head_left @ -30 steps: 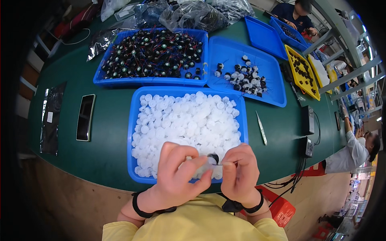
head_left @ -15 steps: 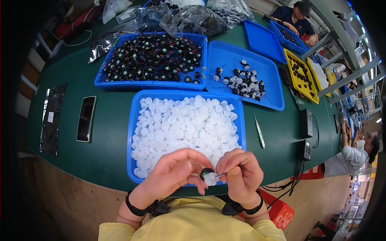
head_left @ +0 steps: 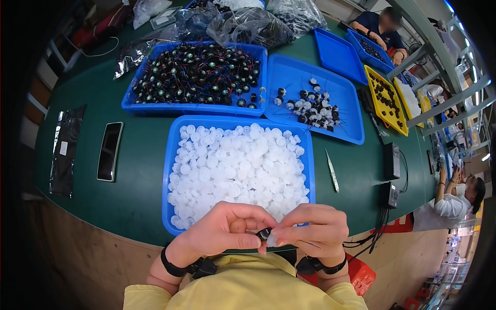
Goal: Assembling small plastic caps by inserting metal wires using a handheld tool.
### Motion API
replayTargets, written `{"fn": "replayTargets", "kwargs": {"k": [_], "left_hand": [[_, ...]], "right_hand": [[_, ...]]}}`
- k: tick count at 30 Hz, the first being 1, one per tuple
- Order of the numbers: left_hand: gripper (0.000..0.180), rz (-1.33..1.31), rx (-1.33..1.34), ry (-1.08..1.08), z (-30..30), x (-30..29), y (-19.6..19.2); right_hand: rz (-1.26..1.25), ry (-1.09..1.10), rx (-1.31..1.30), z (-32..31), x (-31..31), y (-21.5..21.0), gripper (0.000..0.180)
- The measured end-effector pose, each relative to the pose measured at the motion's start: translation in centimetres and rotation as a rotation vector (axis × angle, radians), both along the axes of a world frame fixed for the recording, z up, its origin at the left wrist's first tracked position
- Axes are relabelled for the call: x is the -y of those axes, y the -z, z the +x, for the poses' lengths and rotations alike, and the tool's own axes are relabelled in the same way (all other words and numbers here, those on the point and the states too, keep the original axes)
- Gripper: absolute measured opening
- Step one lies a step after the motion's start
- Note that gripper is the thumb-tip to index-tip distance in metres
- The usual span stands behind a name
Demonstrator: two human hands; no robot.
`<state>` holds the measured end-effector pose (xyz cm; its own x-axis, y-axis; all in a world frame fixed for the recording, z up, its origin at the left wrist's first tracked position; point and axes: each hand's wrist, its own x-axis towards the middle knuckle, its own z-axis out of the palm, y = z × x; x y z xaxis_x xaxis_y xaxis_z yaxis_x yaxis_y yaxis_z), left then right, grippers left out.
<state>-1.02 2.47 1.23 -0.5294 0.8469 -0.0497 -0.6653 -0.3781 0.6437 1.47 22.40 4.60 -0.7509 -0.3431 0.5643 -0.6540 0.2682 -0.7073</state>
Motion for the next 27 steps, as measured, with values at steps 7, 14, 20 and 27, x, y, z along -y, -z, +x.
{"fn": "replayTargets", "kwargs": {"k": [7, 14, 20, 27], "left_hand": [[0.029, -0.084, -0.135, -0.2, 0.7, -0.7, -0.9], [0.029, -0.106, -0.228, -0.271, 1.0, -0.9, -1.1], [0.031, -0.118, -0.245, -0.312, 1.2, -0.5, -1.3], [0.028, -0.229, -0.322, -0.438, 1.7, -0.7, -1.0]], "right_hand": [[0.121, 0.368, -0.33, 1.2, 1.5, 1.2, 0.019], [-0.122, 0.362, -0.049, 1.3, 2.2, 1.9, 0.016], [-0.223, 0.096, 0.115, 0.2, 1.2, 1.3, 0.019], [0.084, 0.237, -0.262, 0.6, 0.8, 1.7, 0.024]]}}
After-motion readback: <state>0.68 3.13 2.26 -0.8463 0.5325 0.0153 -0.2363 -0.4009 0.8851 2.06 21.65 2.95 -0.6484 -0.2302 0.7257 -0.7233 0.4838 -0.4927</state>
